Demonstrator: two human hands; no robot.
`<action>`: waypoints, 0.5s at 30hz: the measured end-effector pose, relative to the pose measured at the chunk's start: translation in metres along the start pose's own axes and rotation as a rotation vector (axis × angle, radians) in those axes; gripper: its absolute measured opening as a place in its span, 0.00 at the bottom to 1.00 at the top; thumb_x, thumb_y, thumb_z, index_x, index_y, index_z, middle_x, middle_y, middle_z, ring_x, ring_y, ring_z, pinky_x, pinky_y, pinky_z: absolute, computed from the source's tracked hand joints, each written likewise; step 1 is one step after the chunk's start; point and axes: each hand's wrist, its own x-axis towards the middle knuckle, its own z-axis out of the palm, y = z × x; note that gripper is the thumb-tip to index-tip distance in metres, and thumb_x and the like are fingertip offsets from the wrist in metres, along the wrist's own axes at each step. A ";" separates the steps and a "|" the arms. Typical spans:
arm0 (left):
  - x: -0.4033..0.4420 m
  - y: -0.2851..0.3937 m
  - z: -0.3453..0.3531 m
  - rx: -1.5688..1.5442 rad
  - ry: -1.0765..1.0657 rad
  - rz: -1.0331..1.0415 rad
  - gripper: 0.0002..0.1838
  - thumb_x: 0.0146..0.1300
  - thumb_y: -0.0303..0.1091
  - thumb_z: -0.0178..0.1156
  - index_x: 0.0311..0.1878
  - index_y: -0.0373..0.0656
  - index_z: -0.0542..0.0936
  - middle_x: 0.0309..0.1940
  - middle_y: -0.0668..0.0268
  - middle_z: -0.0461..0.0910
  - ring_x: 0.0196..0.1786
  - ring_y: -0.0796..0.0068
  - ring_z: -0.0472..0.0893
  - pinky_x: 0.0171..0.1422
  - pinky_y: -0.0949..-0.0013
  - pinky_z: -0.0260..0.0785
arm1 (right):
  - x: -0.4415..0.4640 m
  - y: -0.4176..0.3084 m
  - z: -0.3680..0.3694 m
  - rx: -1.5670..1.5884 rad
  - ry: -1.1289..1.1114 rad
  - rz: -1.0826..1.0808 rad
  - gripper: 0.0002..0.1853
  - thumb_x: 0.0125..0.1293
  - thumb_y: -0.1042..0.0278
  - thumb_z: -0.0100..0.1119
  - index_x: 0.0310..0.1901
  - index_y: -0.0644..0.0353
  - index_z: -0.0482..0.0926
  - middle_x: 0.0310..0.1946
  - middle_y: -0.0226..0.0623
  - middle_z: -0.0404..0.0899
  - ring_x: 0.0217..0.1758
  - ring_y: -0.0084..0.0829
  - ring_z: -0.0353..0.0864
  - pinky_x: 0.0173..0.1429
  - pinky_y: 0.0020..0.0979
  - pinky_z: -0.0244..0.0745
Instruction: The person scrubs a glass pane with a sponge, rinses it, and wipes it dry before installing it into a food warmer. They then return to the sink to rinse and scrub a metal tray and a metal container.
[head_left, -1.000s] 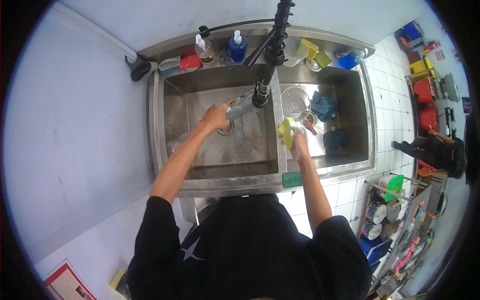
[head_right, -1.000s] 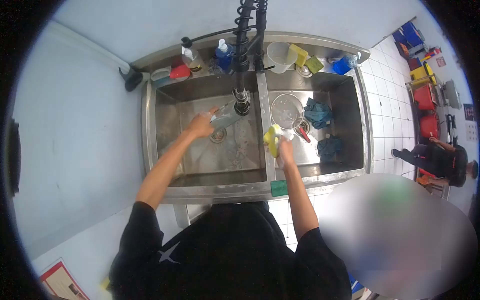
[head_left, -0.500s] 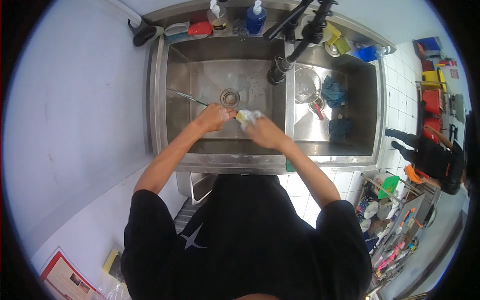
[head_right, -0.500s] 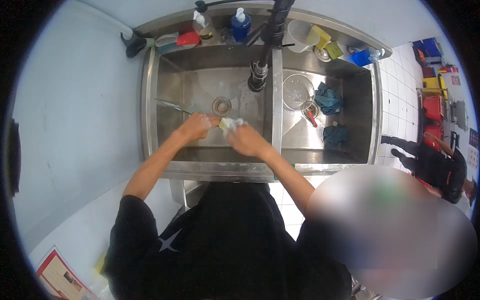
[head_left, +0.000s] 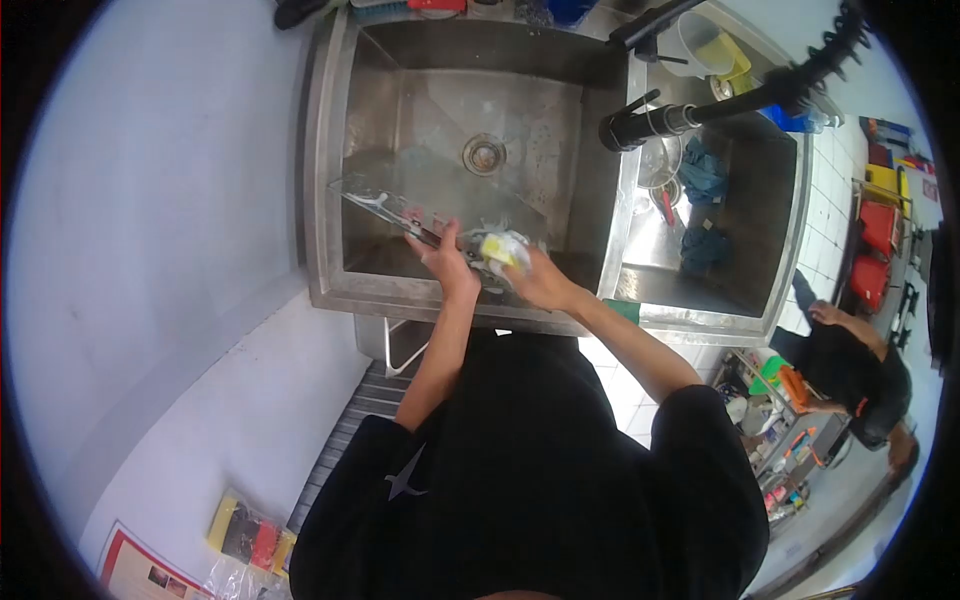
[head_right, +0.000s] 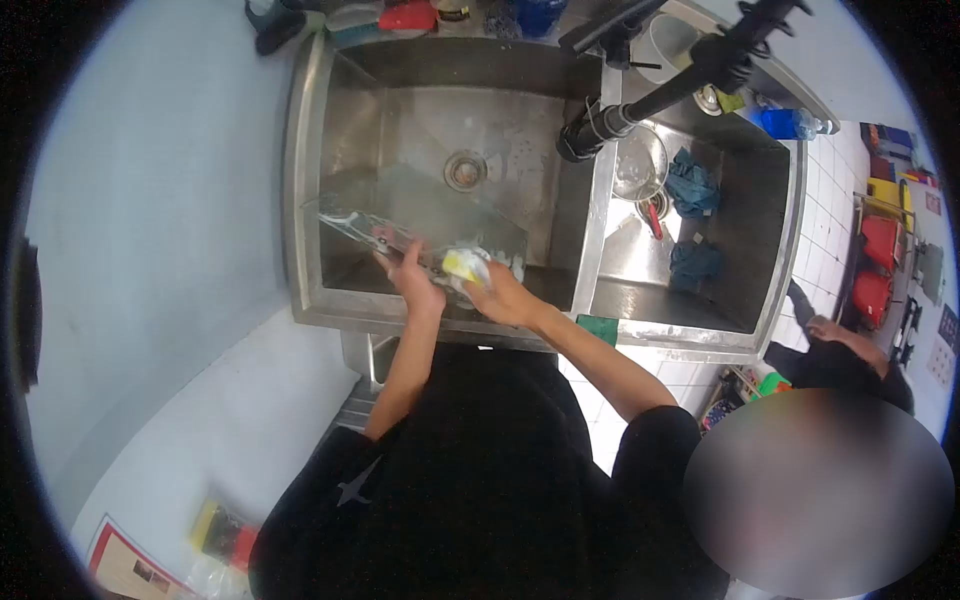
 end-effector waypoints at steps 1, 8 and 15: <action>-0.002 -0.002 0.010 0.095 0.109 0.108 0.40 0.56 0.18 0.56 0.73 0.52 0.58 0.64 0.64 0.66 0.60 0.70 0.70 0.56 0.68 0.66 | 0.002 0.009 0.005 -0.032 0.007 -0.025 0.23 0.70 0.60 0.49 0.59 0.69 0.69 0.61 0.59 0.70 0.58 0.66 0.73 0.66 0.52 0.67; 0.026 0.016 0.018 0.029 -0.060 0.015 0.34 0.66 0.22 0.52 0.74 0.53 0.56 0.71 0.64 0.65 0.64 0.66 0.72 0.58 0.66 0.69 | 0.084 0.094 0.047 0.254 -0.282 0.873 0.22 0.73 0.59 0.43 0.61 0.65 0.70 0.67 0.64 0.61 0.73 0.52 0.58 0.78 0.43 0.50; 0.051 0.021 0.018 0.132 -0.187 0.021 0.33 0.74 0.34 0.51 0.78 0.55 0.50 0.72 0.57 0.63 0.64 0.65 0.74 0.54 0.72 0.70 | 0.137 0.101 0.056 0.564 0.037 0.857 0.20 0.70 0.62 0.46 0.56 0.68 0.73 0.61 0.67 0.66 0.68 0.54 0.65 0.72 0.44 0.59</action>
